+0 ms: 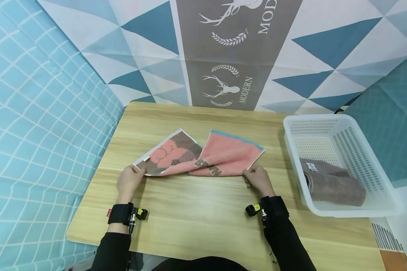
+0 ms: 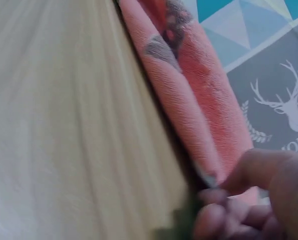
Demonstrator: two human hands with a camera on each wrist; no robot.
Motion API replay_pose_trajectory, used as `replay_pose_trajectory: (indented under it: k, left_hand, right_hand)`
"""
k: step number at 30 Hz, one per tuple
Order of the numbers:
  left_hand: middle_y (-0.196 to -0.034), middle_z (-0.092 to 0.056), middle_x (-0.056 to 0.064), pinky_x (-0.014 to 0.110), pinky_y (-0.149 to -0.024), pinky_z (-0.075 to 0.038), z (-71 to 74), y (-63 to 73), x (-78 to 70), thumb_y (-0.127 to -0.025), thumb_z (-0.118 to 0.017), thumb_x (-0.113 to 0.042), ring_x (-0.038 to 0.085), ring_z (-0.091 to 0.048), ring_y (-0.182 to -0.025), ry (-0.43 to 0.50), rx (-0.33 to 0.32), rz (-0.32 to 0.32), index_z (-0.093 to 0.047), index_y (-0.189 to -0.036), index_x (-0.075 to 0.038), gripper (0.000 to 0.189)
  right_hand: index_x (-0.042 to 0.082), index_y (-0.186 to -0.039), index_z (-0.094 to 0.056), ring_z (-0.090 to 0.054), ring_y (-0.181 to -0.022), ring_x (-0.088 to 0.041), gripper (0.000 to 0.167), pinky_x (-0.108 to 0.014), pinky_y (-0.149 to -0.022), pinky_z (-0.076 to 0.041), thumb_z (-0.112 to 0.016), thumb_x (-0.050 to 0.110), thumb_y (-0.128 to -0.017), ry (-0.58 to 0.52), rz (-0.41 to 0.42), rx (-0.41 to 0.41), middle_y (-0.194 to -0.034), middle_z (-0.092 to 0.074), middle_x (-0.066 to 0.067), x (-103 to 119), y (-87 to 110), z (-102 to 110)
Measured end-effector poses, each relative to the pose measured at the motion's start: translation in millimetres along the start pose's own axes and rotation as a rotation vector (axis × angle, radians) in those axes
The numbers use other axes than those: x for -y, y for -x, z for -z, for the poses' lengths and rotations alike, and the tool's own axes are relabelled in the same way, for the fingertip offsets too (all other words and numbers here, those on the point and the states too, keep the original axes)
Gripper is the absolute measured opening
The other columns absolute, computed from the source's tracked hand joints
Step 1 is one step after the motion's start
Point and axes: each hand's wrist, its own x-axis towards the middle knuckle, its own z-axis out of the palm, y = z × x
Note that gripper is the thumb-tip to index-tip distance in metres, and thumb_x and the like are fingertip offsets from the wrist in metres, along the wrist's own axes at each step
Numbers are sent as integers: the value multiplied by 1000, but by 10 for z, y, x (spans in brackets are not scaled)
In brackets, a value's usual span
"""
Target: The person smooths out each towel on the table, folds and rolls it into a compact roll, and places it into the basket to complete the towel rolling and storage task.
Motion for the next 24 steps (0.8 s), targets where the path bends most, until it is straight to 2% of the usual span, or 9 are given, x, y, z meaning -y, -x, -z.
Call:
replay_pose_trajectory:
  k: [3,5,8,10,12,16,19,22,24]
  left_hand:
    - [-69,-58,8,34,-48,-39,2,-40,-141,-90,-66,-22,24,-54,-58,-95,-39,-97,-54,-80,-10,21]
    - [-77,-60,11,38,-55,-45,-27,-100,-290,-90,-68,-17,27,-57,-66,-112,-3,-210,-56,-86,-6,16]
    - [-99,-62,17,47,-83,-47,-158,-209,-532,-87,-73,-14,34,-59,-94,-112,106,-430,-62,-101,-2,22]
    - [-122,-59,22,53,-104,-38,-267,-258,-664,-86,-77,-18,40,-51,-120,-133,199,-555,-61,-118,0,40]
    - [-145,-46,24,58,-116,-23,-369,-277,-761,-84,-79,-22,43,-34,-140,-168,304,-628,-54,-135,-2,61]
    - [-163,-17,22,59,-120,-10,-535,-225,-858,-85,-77,-33,42,-9,-151,-258,484,-648,-33,-154,-6,87]
    - [-165,-9,19,57,-121,-8,-620,-170,-900,-85,-75,-41,39,-3,-153,-323,541,-647,-24,-158,-10,94]
    - [-166,-3,16,55,-122,-5,-675,-127,-929,-84,-74,-47,36,3,-153,-363,563,-648,-18,-160,-13,100]
    - [-167,0,15,54,-122,-2,-675,-113,-905,-84,-73,-48,35,6,-153,-369,569,-636,-15,-160,-15,101]
  right_hand:
    - [10,-64,-53,-50,-50,-14,32,-27,-52,-38,-54,25,-92,187,30,4,-55,-52,1,75,40,70]
    - [13,-62,-44,-43,-51,-15,34,-28,-51,-32,-53,25,-92,300,78,-41,-56,-44,2,184,63,128]
    - [14,-64,-40,-37,-53,-16,35,-29,-51,-28,-53,24,-94,379,159,-159,-59,-37,1,420,31,194]
    - [13,-67,-43,-39,-54,-17,35,-30,-51,-29,-55,26,-97,377,206,-204,-60,-40,0,603,-57,205]
    - [11,-69,-48,-41,-55,-18,36,-30,-52,-31,-57,28,-99,364,243,-212,-61,-44,-2,774,-201,172]
    - [7,-77,-58,-50,-60,-21,39,-33,-55,-38,-55,38,-100,394,264,-168,-69,-55,-7,1025,-564,-6]
    - [5,-96,-65,-61,-73,-29,41,-41,-65,-47,-53,44,-100,465,244,-120,-88,-66,-13,1123,-800,-200]
    - [0,-122,-58,-66,-87,-40,47,-51,-73,-51,-54,41,-99,540,230,-110,-103,-68,-23,1191,-940,-404]
    - [0,-126,-53,-66,-90,-44,45,-54,-73,-51,-54,36,-100,563,237,-122,-103,-68,-27,1244,-1013,-563]
